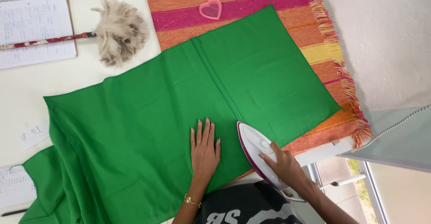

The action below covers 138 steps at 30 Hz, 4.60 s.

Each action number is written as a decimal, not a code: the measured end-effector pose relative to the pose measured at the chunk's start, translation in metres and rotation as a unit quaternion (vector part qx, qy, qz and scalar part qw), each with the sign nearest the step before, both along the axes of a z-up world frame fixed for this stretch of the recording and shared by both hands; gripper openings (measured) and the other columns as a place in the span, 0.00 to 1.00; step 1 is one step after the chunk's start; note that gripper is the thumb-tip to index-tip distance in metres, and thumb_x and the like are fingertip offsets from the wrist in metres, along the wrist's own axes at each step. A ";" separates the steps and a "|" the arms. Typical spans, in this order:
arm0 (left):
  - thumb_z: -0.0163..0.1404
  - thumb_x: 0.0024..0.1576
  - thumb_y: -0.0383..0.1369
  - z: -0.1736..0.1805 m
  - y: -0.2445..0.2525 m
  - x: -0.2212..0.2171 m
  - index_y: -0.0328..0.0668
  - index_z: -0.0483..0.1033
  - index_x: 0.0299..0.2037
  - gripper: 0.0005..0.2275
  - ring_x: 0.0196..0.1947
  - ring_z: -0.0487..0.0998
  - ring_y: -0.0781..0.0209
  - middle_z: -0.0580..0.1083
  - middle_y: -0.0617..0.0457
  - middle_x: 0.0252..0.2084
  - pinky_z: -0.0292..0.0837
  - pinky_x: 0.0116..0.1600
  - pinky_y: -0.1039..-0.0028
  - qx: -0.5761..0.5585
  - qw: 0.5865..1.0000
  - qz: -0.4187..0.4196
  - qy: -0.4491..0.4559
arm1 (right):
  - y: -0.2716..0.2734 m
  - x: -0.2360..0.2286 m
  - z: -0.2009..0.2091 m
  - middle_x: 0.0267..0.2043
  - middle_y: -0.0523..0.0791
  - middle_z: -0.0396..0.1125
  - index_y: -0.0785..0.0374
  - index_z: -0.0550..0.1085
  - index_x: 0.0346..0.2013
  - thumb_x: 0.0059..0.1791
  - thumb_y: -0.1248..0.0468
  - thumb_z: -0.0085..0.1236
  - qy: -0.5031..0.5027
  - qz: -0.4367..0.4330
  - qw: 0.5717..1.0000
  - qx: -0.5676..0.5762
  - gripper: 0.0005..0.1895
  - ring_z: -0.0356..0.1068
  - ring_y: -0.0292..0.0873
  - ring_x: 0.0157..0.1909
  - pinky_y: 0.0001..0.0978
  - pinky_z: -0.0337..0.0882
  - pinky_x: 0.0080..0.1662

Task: Plugging in an iron, laying out green fabric on an ironing mat, and ironing the fabric.

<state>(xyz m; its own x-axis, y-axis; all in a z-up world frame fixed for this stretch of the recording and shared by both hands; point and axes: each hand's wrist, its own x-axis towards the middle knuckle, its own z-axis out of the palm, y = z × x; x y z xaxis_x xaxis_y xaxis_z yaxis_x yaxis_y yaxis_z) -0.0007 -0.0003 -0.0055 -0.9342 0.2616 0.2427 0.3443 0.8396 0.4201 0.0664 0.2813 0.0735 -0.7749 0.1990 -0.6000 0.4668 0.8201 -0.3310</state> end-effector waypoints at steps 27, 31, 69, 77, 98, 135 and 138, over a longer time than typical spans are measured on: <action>0.43 0.71 0.39 -0.004 0.003 0.002 0.43 0.58 0.80 0.27 0.85 0.48 0.47 0.53 0.48 0.85 0.39 0.84 0.47 0.016 0.999 0.023 0.024 | -0.022 -0.068 0.014 0.39 0.60 0.77 0.51 0.69 0.63 0.55 0.36 0.55 0.035 0.059 0.996 0.063 0.31 0.77 0.66 0.57 0.59 0.77 0.60; 0.41 0.71 0.39 -0.002 0.002 0.001 0.42 0.57 0.80 0.27 0.85 0.48 0.46 0.52 0.48 0.85 0.40 0.84 0.46 0.023 0.999 0.020 0.028 | -0.074 -0.128 0.062 0.34 0.61 0.77 0.56 0.70 0.63 0.57 0.38 0.53 0.068 0.066 0.994 0.049 0.31 0.77 0.67 0.56 0.59 0.76 0.60; 0.36 0.72 0.45 -0.002 -0.003 0.001 0.40 0.52 0.81 0.29 0.85 0.45 0.47 0.49 0.50 0.86 0.40 0.85 0.51 -0.042 0.999 0.013 0.012 | -0.139 -0.366 0.029 0.34 0.52 0.75 0.69 0.67 0.63 0.61 0.44 0.47 0.133 0.060 0.987 -0.067 0.31 0.72 0.43 0.17 0.44 0.79 0.32; 0.40 0.72 0.42 -0.001 -0.004 0.001 0.37 0.57 0.80 0.27 0.83 0.52 0.43 0.54 0.48 0.84 0.47 0.83 0.48 0.011 1.000 0.001 0.012 | -0.115 -0.271 0.051 0.37 0.55 0.76 0.69 0.64 0.70 0.59 0.42 0.44 0.084 0.061 0.993 -0.052 0.36 0.72 0.43 0.16 0.46 0.80 0.38; 0.41 0.72 0.41 -0.005 -0.002 0.000 0.39 0.55 0.81 0.28 0.85 0.49 0.45 0.54 0.47 0.84 0.41 0.84 0.47 0.020 1.000 -0.007 -0.016 | 0.000 0.010 0.022 0.28 0.45 0.78 0.55 0.64 0.61 0.56 0.44 0.54 -0.037 -0.027 0.999 -0.014 0.26 0.80 0.42 0.20 0.32 0.78 0.17; 0.40 0.70 0.44 -0.013 0.009 0.004 0.41 0.63 0.77 0.27 0.82 0.58 0.48 0.60 0.48 0.83 0.49 0.84 0.51 -0.034 0.998 0.049 0.018 | 0.232 -0.057 0.071 0.33 0.59 0.78 0.67 0.60 0.78 0.60 0.48 0.48 0.080 -0.265 0.961 0.008 0.36 0.75 0.49 0.24 0.46 0.77 0.36; 0.44 0.70 0.38 -0.004 0.026 0.012 0.37 0.64 0.77 0.25 0.83 0.58 0.45 0.61 0.46 0.82 0.50 0.84 0.48 -0.001 0.995 0.094 0.032 | 0.268 -0.091 0.073 0.32 0.60 0.78 0.64 0.59 0.80 0.59 0.44 0.47 0.067 -0.260 0.963 0.027 0.39 0.78 0.53 0.28 0.49 0.75 0.51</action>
<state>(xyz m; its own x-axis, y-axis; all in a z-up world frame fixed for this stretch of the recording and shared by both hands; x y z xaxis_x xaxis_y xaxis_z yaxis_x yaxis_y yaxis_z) 0.0115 0.0261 -0.0099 -0.9490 0.0846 0.3037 0.2079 0.8921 0.4012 -0.0246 0.5490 0.1461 -0.6325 0.6087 -0.4790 0.7745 0.5054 -0.3805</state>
